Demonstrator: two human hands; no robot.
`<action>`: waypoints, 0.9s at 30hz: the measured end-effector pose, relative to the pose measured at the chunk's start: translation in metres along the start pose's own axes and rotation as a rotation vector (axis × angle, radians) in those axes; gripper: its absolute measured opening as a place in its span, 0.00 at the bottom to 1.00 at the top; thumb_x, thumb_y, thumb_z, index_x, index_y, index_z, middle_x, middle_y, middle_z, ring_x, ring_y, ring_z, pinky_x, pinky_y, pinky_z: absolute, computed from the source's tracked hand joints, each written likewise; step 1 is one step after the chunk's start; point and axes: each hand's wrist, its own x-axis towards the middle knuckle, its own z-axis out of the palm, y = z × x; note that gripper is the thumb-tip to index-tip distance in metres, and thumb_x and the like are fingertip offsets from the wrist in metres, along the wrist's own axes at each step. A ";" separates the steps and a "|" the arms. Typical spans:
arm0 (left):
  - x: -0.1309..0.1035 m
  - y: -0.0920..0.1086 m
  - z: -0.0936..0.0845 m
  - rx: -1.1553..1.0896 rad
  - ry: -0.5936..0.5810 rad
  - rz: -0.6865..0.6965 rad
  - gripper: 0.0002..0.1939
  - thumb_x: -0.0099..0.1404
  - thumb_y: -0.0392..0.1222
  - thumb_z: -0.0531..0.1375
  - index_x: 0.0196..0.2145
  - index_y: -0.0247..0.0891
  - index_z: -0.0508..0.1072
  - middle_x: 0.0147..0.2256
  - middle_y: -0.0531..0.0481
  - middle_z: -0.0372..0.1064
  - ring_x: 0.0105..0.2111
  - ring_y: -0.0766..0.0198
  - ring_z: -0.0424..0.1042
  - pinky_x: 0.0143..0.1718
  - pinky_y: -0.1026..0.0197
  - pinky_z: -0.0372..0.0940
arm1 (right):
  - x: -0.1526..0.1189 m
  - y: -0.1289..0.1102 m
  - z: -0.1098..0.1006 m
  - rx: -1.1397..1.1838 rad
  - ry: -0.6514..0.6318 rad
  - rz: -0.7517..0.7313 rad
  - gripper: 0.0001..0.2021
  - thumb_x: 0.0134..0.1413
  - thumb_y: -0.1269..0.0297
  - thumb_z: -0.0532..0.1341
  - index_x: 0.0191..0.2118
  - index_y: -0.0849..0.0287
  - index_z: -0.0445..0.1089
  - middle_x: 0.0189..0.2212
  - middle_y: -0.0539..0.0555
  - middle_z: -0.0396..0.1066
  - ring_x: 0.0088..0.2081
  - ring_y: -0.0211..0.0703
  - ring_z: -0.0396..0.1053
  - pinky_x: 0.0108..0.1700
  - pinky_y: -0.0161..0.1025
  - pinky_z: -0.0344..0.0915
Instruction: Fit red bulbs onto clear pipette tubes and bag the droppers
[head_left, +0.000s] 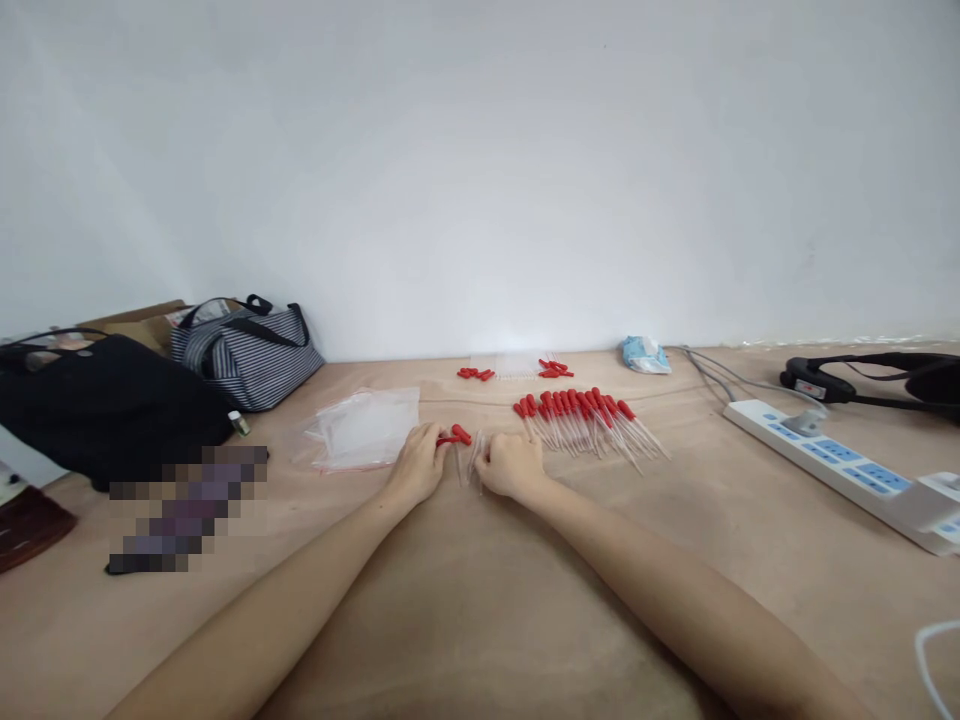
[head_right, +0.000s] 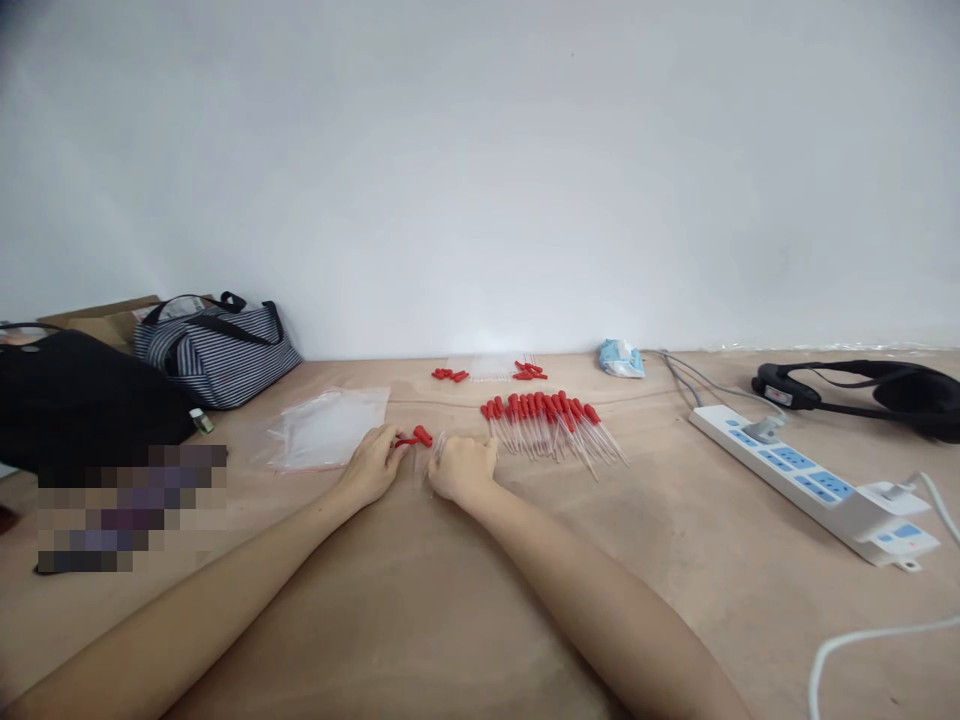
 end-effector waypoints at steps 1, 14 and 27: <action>0.000 0.001 0.000 0.008 0.006 0.005 0.05 0.59 0.30 0.52 0.32 0.37 0.65 0.32 0.48 0.65 0.37 0.57 0.64 0.39 0.55 0.61 | 0.000 0.000 -0.002 -0.006 -0.013 0.007 0.13 0.48 0.60 0.52 0.32 0.62 0.71 0.32 0.62 0.72 0.37 0.50 0.68 0.41 0.47 0.53; -0.001 0.003 -0.004 0.012 0.036 0.041 0.08 0.61 0.31 0.50 0.38 0.36 0.65 0.37 0.46 0.66 0.39 0.58 0.65 0.41 0.54 0.62 | -0.009 0.028 -0.004 -0.067 0.039 -0.041 0.13 0.53 0.67 0.48 0.39 0.68 0.65 0.32 0.65 0.71 0.34 0.51 0.68 0.40 0.46 0.51; -0.014 0.040 -0.003 -0.100 -0.026 0.171 0.03 0.61 0.39 0.55 0.32 0.38 0.67 0.30 0.51 0.69 0.33 0.61 0.67 0.37 0.57 0.60 | -0.034 0.105 0.012 0.278 0.416 -0.464 0.08 0.57 0.66 0.49 0.41 0.60 0.62 0.30 0.53 0.70 0.32 0.40 0.66 0.36 0.38 0.49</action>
